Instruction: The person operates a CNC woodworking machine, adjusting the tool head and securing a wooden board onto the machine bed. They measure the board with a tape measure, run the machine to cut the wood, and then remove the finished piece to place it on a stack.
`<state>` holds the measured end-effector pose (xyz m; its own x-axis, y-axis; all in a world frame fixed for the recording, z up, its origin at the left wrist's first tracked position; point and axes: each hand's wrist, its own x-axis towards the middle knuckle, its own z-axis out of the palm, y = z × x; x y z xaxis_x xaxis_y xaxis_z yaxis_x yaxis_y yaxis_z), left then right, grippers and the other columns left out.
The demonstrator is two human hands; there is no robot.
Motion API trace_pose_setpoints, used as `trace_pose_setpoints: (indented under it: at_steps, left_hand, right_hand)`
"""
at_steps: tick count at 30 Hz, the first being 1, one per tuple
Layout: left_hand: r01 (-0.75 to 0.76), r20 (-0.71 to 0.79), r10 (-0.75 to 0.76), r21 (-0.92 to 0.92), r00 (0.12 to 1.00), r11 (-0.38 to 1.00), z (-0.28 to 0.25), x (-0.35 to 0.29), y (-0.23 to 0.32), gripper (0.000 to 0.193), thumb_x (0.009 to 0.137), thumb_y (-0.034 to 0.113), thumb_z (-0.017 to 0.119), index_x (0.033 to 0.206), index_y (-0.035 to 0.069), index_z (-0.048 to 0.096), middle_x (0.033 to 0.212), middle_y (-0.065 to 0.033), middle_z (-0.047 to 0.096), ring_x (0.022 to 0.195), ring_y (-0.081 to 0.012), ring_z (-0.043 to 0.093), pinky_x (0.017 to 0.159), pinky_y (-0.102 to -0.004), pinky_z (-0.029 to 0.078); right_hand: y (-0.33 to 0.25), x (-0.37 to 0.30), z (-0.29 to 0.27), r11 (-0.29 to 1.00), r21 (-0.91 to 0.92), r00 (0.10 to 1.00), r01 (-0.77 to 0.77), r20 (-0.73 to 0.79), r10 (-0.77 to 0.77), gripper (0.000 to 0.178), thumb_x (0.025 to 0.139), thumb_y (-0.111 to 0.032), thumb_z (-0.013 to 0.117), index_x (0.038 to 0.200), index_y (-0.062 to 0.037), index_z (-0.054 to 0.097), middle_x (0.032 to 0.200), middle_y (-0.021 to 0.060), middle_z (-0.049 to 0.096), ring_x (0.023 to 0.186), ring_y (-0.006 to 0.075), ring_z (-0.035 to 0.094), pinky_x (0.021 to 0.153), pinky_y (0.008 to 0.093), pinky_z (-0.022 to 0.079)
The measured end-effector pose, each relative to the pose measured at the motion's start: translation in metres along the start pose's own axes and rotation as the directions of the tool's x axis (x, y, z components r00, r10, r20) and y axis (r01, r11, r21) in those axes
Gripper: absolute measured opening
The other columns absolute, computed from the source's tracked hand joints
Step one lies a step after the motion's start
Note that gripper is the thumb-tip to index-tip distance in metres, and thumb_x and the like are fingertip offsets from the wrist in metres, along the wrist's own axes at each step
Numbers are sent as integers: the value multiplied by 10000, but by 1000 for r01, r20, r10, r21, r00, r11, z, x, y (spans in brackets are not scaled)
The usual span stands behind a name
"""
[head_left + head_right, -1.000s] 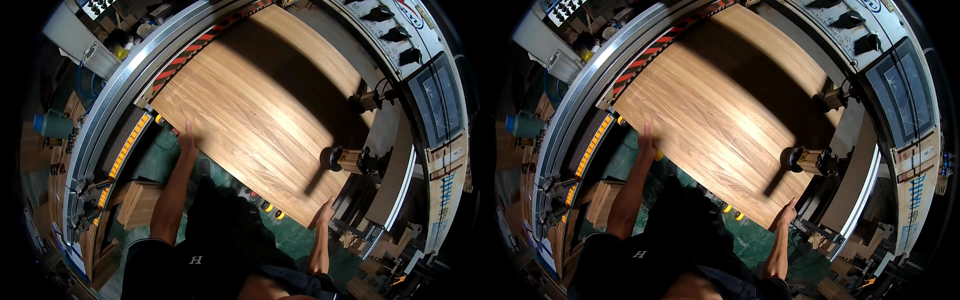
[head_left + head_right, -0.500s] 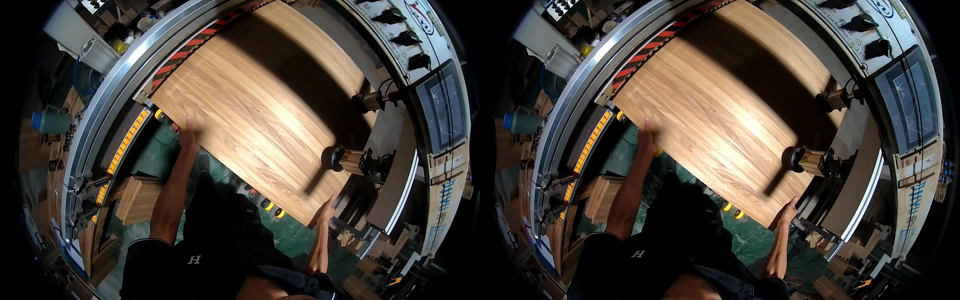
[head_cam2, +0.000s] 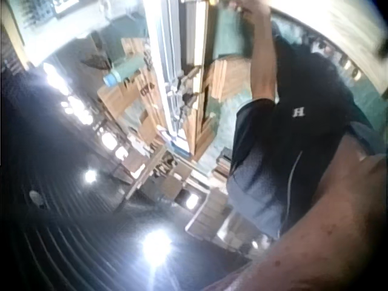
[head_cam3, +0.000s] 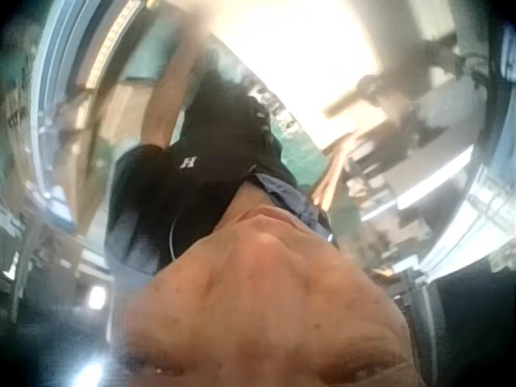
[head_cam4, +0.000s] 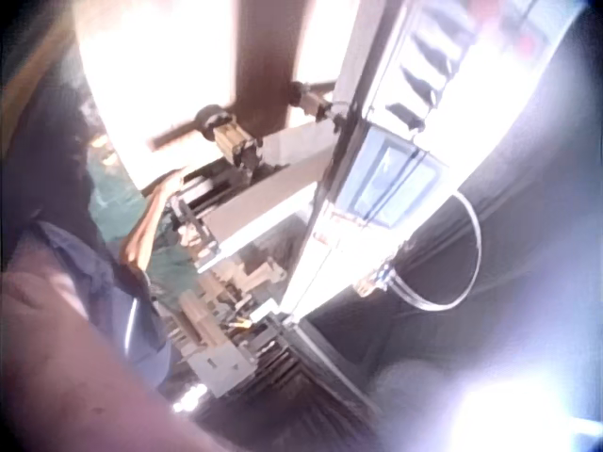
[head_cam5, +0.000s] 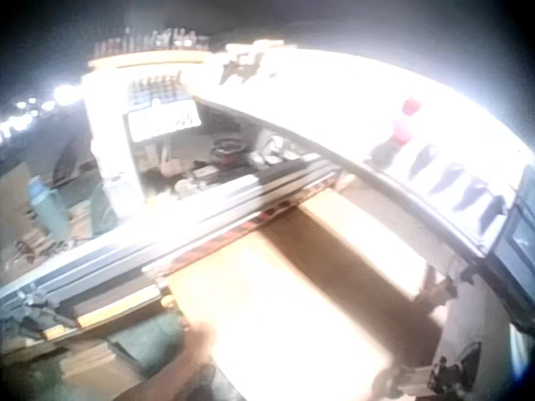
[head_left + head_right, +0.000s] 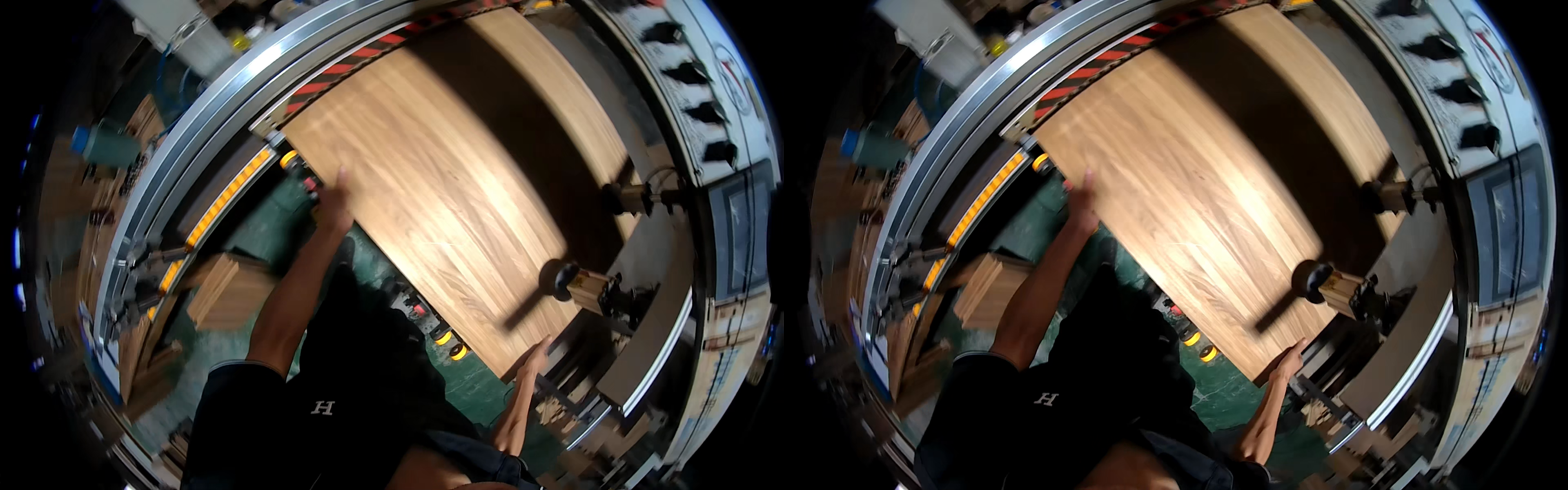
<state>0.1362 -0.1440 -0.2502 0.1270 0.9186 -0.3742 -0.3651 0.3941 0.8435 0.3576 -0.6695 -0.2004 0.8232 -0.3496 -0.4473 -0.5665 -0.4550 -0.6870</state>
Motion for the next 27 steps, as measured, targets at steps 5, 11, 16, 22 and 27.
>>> trace_pose_setpoints:
  at_steps: [5,11,16,22,27]
  left_hand:
    - [-61,-94,74,133,993,989,1,10,-9,557,897,310,616,1284,-52,445,1273,-131,523,1121,-218,520,938,-312,430]
    - [-208,-245,307,362,920,909,23,-5,6,531,878,279,631,1207,-116,496,1231,-187,561,1106,-257,549,940,-320,420]
    - [-313,-224,426,408,877,858,2,22,-24,549,857,326,659,1184,-80,485,1096,-160,613,967,-237,601,838,-318,472]
    - [-285,-244,419,441,875,851,0,31,-29,527,858,233,660,1227,-93,471,1187,-215,582,1086,-306,568,921,-355,439]
    - [-242,-295,450,538,843,807,-7,44,-40,543,840,269,684,1198,-95,498,1184,-227,576,1077,-310,568,907,-353,443]
  right_hand:
    - [-1,-13,8,992,-29,990,121,-72,-123,631,876,-637,484,575,-93,373,562,-2,359,545,135,308,509,349,280]
    - [2,-7,1,994,-53,995,94,20,-93,628,891,-627,466,593,-77,402,581,10,371,567,152,332,534,372,302]
    - [12,3,3,992,-74,994,103,-20,-105,637,901,-612,453,599,-54,406,578,35,375,563,168,331,544,379,300]
    - [13,3,5,988,-114,992,107,-59,-115,681,883,-645,448,629,-13,444,582,53,378,569,185,323,560,393,301]
    - [27,14,9,968,-156,968,195,-127,-216,767,885,-644,434,660,88,475,607,142,469,592,262,380,601,453,347]
